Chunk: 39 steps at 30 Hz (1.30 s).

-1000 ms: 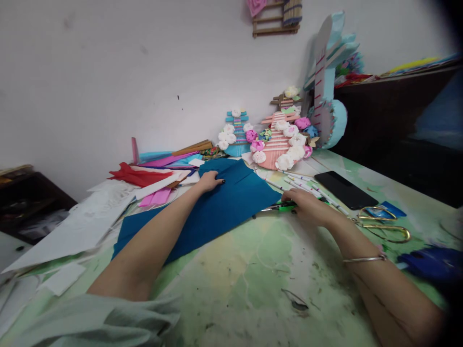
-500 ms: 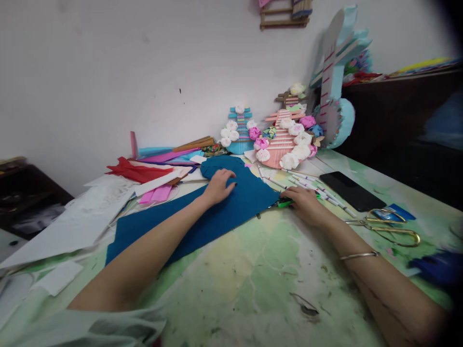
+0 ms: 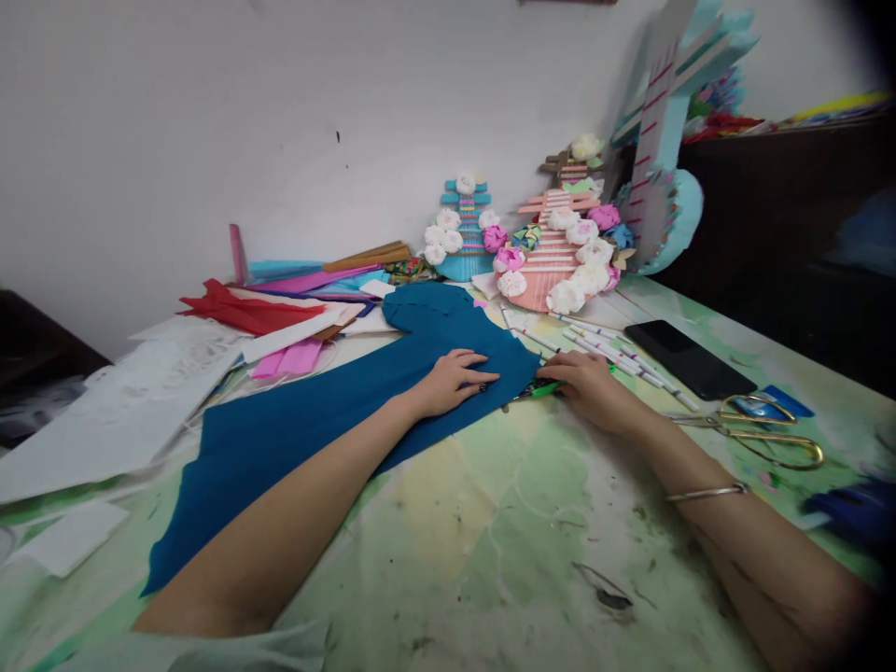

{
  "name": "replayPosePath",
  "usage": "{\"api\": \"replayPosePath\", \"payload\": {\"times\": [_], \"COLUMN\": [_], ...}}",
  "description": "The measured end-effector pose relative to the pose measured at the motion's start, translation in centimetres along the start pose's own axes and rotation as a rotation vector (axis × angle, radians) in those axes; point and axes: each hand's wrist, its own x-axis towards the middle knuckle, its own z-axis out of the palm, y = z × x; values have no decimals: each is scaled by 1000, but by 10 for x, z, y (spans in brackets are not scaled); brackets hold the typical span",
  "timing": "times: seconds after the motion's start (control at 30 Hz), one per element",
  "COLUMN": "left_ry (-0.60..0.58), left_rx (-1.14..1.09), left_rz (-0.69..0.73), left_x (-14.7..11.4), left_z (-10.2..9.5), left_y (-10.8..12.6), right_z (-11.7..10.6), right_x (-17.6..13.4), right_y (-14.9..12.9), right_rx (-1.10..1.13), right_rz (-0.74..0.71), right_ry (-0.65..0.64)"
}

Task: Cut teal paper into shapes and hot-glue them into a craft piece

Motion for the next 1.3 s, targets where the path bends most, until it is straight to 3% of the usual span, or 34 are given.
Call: {"api": "replayPosePath", "payload": {"times": [0.27, 0.37, 0.53, 0.67, 1.03, 1.3], "left_ry": [15, 33, 199, 211, 240, 225], "left_rx": [-21, -81, -180, -213, -320, -249], "left_rz": [38, -27, -239, -319, -331, -313], "left_x": [0, -1, 0, 1, 3, 3], "left_z": [3, 2, -1, -3, -2, -1], "left_y": [-3, 1, 0, -7, -9, -5], "right_z": [4, 4, 5, 4, 4, 7], "right_x": [0, 0, 1, 1, 1, 2], "right_y": [4, 4, 4, 4, 6, 9], "right_rx": [12, 8, 10, 16, 51, 77], "right_rz": [-37, -53, -71, -76, -98, -103], "right_ry": [33, 45, 59, 66, 66, 77]}}
